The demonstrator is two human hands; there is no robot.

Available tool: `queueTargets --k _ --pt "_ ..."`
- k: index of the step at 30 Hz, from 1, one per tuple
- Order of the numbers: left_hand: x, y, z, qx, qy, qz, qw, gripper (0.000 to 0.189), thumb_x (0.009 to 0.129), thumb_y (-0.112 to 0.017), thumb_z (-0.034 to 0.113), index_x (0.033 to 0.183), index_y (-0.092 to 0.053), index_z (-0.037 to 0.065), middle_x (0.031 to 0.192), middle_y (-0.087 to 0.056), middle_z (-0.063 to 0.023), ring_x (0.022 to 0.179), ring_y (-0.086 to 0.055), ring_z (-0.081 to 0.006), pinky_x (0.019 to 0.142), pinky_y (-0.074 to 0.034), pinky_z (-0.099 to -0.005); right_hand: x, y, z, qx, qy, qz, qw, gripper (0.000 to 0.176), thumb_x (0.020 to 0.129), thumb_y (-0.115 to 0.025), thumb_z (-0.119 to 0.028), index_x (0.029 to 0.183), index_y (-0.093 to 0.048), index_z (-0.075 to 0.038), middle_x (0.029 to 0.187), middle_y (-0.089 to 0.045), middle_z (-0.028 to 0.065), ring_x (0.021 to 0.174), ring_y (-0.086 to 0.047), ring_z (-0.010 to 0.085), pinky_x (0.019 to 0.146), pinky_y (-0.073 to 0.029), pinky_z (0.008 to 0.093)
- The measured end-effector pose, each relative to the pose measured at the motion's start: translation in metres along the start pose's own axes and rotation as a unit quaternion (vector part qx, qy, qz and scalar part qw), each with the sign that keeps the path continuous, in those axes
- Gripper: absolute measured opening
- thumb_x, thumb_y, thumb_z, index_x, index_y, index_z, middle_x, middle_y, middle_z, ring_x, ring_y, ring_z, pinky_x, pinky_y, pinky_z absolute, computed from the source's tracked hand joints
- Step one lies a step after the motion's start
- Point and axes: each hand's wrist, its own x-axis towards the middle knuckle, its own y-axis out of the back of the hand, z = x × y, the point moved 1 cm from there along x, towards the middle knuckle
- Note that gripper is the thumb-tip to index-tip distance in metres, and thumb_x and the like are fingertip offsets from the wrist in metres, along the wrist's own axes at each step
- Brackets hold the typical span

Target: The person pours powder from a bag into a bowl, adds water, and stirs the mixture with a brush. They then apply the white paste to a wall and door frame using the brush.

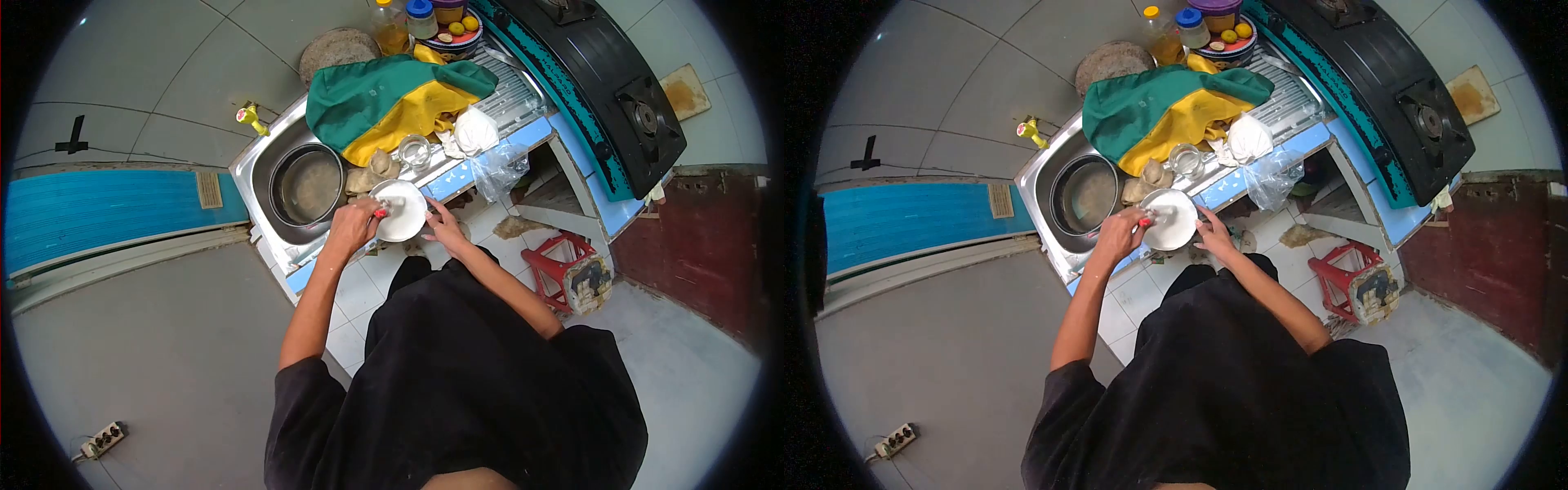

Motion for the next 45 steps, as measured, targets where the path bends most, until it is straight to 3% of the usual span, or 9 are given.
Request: queueTargets --k 12,17,25,27,31,34,37,42,45 --pt "-0.01 -0.01 -0.011 0.02 0.014 0.044 0.999 0.013 0.079 -0.062 0.018 0.087 -0.066 0.008 0.084 -0.065 -0.0119 0.074 -0.063 -0.0328 0.063 -0.05 -0.0419 0.006 -0.002 0.007 0.015 0.014 -0.02 1.0 0.051 0.098 -0.047 -0.022 0.145 -0.027 -0.023 0.115 -0.048 0.0115 0.112 -0.048 0.0227 0.091 -0.049 0.0455" --pt "0.003 -0.022 -0.022 -0.015 0.107 -0.038 0.993 0.024 0.083 -0.063 0.026 0.087 -0.069 0.004 0.076 -0.064 -0.0192 0.07 -0.062 -0.0376 0.064 -0.048 -0.0431 0.006 -0.006 0.006 0.012 0.004 -0.008 1.0 0.052 0.099 -0.046 -0.021 0.145 -0.024 -0.023 0.118 -0.046 0.0126 0.113 -0.047 0.0247 0.092 -0.049 0.0471" --pt "0.008 -0.051 -0.028 -0.237 0.196 -0.021 0.951 0.032 0.085 -0.064 0.031 0.085 -0.069 -0.001 0.068 -0.067 -0.0113 0.061 -0.062 -0.015 0.061 -0.047 -0.0319 0.006 -0.005 0.007 0.036 -0.001 -0.006 0.999 0.052 0.099 -0.046 -0.023 0.146 -0.023 -0.023 0.123 -0.045 0.0143 0.117 -0.046 0.0262 0.092 -0.048 0.0483" --pt "0.007 -0.053 -0.024 -0.298 0.23 0.066 0.924 0.034 0.085 -0.065 0.032 0.08 -0.069 -0.002 0.065 -0.066 -0.0079 0.061 -0.062 -0.012 0.06 -0.047 -0.0307 0.007 -0.004 0.007 0.041 -0.009 -0.021 0.999 0.052 0.099 -0.045 -0.023 0.146 -0.023 -0.023 0.124 -0.045 0.0147 0.118 -0.045 0.0268 0.092 -0.049 0.0482" --pt "0.003 -0.037 -0.028 -0.265 0.232 0.134 0.926 0.037 0.085 -0.065 0.033 0.08 -0.068 -0.003 0.066 -0.066 -0.0115 0.061 -0.063 -0.0161 0.061 -0.048 -0.0315 0.005 -0.004 0.004 0.031 -0.012 -0.02 0.999 0.051 0.099 -0.045 -0.023 0.146 -0.023 -0.023 0.126 -0.044 0.0151 0.119 -0.045 0.0276 0.092 -0.049 0.048" --pt "0.0 -0.007 -0.022 -0.161 0.218 0.104 0.957 0.041 0.083 -0.065 0.035 0.081 -0.066 -0.006 0.07 -0.065 -0.0195 0.058 -0.062 -0.0251 0.06 -0.046 -0.0354 0.003 -0.003 0.005 0.028 -0.011 -0.024 0.999 0.051 0.1 -0.044 -0.023 0.146 -0.023 -0.023 0.127 -0.043 0.0154 0.119 -0.045 0.0281 0.091 -0.049 0.0478" --pt "-0.004 -0.019 -0.036 -0.126 0.221 0.04 0.966 0.031 0.083 -0.064 0.028 0.082 -0.066 -0.003 0.067 -0.064 -0.0179 0.062 -0.061 -0.0297 0.063 -0.047 -0.0364 0.01 -0.002 0.009 0.022 0.002 -0.023 0.999 0.051 0.098 -0.047 -0.023 0.144 -0.026 -0.026 0.112 -0.047 0.0109 0.112 -0.047 0.0235 0.088 -0.052 0.0463" --pt "-0.003 -0.057 -0.042 -0.306 0.245 0.03 0.92 0.037 0.088 -0.063 0.036 0.081 -0.069 0.001 0.068 -0.067 -0.0051 0.057 -0.058 -0.0117 0.055 -0.045 -0.0298 0.009 -0.001 0.009 0.026 -0.002 -0.026 0.999 0.051 0.098 -0.047 -0.024 0.144 -0.027 -0.025 0.115 -0.047 0.0117 0.113 -0.047 0.0242 0.088 -0.052 0.0472" --pt "0.002 -0.072 -0.038 -0.355 0.28 0.081 0.888 0.034 0.089 -0.063 0.034 0.084 -0.07 0.001 0.069 -0.067 -0.0054 0.059 -0.059 -0.0103 0.053 -0.045 -0.0266 0.005 -0.003 0.004 0.022 -0.011 -0.026 0.999 0.05 0.098 -0.047 -0.024 0.144 -0.027 -0.024 0.115 -0.049 0.0115 0.113 -0.047 0.0238 0.087 -0.052 0.0469"
